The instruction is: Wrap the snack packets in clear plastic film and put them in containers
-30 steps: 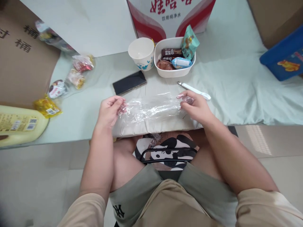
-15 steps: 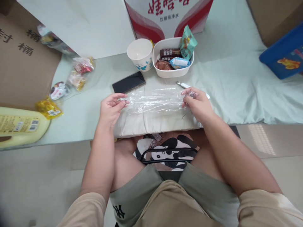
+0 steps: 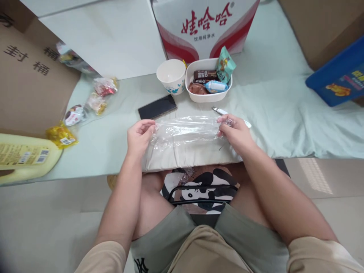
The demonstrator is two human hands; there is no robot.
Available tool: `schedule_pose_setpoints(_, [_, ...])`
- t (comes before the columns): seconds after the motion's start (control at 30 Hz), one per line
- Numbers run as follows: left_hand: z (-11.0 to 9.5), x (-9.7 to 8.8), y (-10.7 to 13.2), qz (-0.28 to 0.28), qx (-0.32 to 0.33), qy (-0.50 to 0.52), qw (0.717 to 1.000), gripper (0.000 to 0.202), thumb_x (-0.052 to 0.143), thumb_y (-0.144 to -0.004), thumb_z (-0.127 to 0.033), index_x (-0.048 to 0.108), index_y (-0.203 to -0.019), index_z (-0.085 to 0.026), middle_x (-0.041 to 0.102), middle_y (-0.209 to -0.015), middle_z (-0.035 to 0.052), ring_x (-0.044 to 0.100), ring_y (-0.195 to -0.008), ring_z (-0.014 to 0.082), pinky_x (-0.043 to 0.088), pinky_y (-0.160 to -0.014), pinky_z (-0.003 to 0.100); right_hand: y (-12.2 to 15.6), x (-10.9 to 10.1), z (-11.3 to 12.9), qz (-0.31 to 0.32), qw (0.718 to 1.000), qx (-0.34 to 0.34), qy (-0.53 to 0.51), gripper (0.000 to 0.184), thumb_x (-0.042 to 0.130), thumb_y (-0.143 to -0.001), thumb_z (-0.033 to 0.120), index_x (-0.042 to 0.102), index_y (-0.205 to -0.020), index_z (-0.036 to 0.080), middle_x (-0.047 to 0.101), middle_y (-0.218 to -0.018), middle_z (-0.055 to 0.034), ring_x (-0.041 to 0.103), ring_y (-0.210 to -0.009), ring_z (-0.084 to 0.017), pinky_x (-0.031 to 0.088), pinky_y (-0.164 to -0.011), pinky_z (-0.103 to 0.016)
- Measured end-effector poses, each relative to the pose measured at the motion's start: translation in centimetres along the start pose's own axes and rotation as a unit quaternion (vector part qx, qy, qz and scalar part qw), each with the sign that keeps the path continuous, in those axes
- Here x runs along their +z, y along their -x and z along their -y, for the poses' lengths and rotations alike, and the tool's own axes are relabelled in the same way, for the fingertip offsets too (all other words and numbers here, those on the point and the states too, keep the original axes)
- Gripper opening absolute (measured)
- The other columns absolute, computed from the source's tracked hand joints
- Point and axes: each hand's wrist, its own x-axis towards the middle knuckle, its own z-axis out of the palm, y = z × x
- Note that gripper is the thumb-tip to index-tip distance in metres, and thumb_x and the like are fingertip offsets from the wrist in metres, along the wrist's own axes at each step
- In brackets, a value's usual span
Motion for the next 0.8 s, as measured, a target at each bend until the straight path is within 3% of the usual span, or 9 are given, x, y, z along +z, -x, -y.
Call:
schedule_pose_setpoints(0.13, [-0.9, 0.1, -0.2, -0.050, -0.044, 0.100, 0.993, 0.020, 0.081, -0.070, -0.031, 0.066, -0.074, -0.018, 0.068, -0.071, 0.0000, 0.067, -0.067, 0.0116, 0.054, -0.063, 0.021, 0.1, -0.1, 0.0, 0.008, 1.000, 0.000, 0.005, 0.021, 0.061, -0.062, 0.018, 0.064, -0.083, 0.022, 0.058, -0.056, 0.0053, 0.057, -0.054, -0.012, 0.040, -0.056, -0.025])
schedule_pose_setpoints(0.27, [-1.6, 0.3, -0.4, -0.055, -0.121, 0.209, 0.969, 0.030, 0.080, -0.068, -0.034, 0.054, -0.076, -0.022, 0.068, -0.083, -0.0006, 0.071, -0.079, 0.0146, 0.057, -0.064, 0.023, 0.1, -0.2, -0.1, 0.006, 1.000, -0.004, 0.015, 0.021, 0.062, -0.062, 0.018, 0.064, -0.082, 0.023, 0.055, -0.056, 0.0061, 0.055, -0.053, -0.012, 0.042, -0.056, -0.026])
schedule_pose_setpoints(0.33, [-1.7, 0.4, -0.5, -0.035, -0.170, 0.232, 0.957, 0.032, 0.077, -0.074, -0.043, 0.053, -0.085, -0.024, 0.071, -0.094, 0.0014, 0.073, -0.086, 0.0180, 0.060, -0.068, 0.028, 0.1, -0.2, -0.2, 0.006, 1.000, -0.006, 0.009, 0.020, 0.062, -0.062, 0.018, 0.064, -0.081, 0.023, 0.053, -0.056, 0.0066, 0.054, -0.052, -0.011, 0.043, -0.057, -0.027])
schedule_pose_setpoints(0.4, [-1.6, 0.5, -0.5, 0.020, -0.224, 0.225, 0.948, 0.037, 0.074, -0.078, -0.049, 0.055, -0.098, -0.025, 0.072, -0.103, 0.0046, 0.075, -0.089, 0.0209, 0.062, -0.071, 0.033, 0.0, -0.2, -0.4, 0.007, 1.000, -0.009, 0.001, 0.020, 0.063, -0.061, 0.018, 0.064, -0.080, 0.023, 0.052, -0.057, 0.0069, 0.053, -0.052, -0.011, 0.045, -0.058, -0.027])
schedule_pose_setpoints(0.47, [-1.4, 0.5, -0.3, 0.085, -0.260, 0.182, 0.945, 0.048, 0.080, -0.075, -0.039, 0.055, -0.113, -0.025, 0.073, -0.107, 0.0068, 0.075, -0.087, 0.0214, 0.061, -0.071, 0.032, 0.0, -0.1, -0.4, 0.009, 1.000, -0.013, -0.001, 0.020, 0.064, -0.062, 0.019, 0.063, -0.081, 0.023, 0.051, -0.058, 0.0069, 0.053, -0.052, -0.011, 0.046, -0.058, -0.028])
schedule_pose_setpoints(0.57, [-1.3, 0.2, -0.2, 0.098, -0.258, 0.110, 0.955, 0.058, 0.080, -0.067, -0.015, 0.056, -0.119, -0.023, 0.074, -0.098, 0.0054, 0.073, -0.074, 0.0159, 0.055, -0.063, 0.024, 0.1, -0.2, -0.1, 0.010, 1.000, -0.013, -0.006, 0.022, 0.066, -0.062, 0.020, 0.062, -0.083, 0.024, 0.053, -0.060, 0.0063, 0.053, -0.053, -0.011, 0.045, -0.057, -0.028])
schedule_pose_setpoints(0.67, [-1.7, -0.3, -0.3, 0.051, -0.228, 0.145, 0.961, 0.049, 0.076, -0.071, -0.016, 0.058, -0.116, -0.024, 0.074, -0.097, 0.0035, 0.070, -0.070, 0.0117, 0.051, -0.058, 0.020, 0.6, -0.3, 0.7, 0.034, 0.998, -0.001, -0.057, 0.027, 0.072, -0.060, 0.021, 0.059, -0.083, 0.025, 0.066, -0.079, 0.0027, 0.060, -0.060, -0.011, 0.047, -0.059, -0.027])
schedule_pose_setpoints(0.73, [-2.2, -0.5, -0.3, 0.041, -0.220, 0.208, 0.952, 0.059, 0.077, -0.072, -0.020, 0.054, -0.125, -0.030, 0.075, -0.105, 0.0012, 0.073, -0.078, 0.0128, 0.055, -0.063, 0.021, 0.9, -0.2, 1.1, 0.060, 0.994, 0.020, -0.086, 0.028, 0.076, -0.060, 0.024, 0.055, -0.078, 0.024, 0.071, -0.093, -0.0001, 0.064, -0.064, -0.012, 0.049, -0.060, -0.027])
schedule_pose_setpoints(0.8, [-2.6, -0.4, -0.1, 0.073, -0.254, 0.228, 0.937, 0.077, 0.081, -0.069, -0.020, 0.047, -0.136, -0.036, 0.075, -0.108, 0.0000, 0.076, -0.084, 0.0165, 0.059, -0.068, 0.026, 1.1, 0.1, 1.3, 0.071, 0.992, 0.052, -0.091, 0.030, 0.078, -0.063, 0.028, 0.051, -0.075, 0.024, 0.073, -0.091, -0.0015, 0.064, -0.063, -0.012, 0.050, -0.058, -0.027])
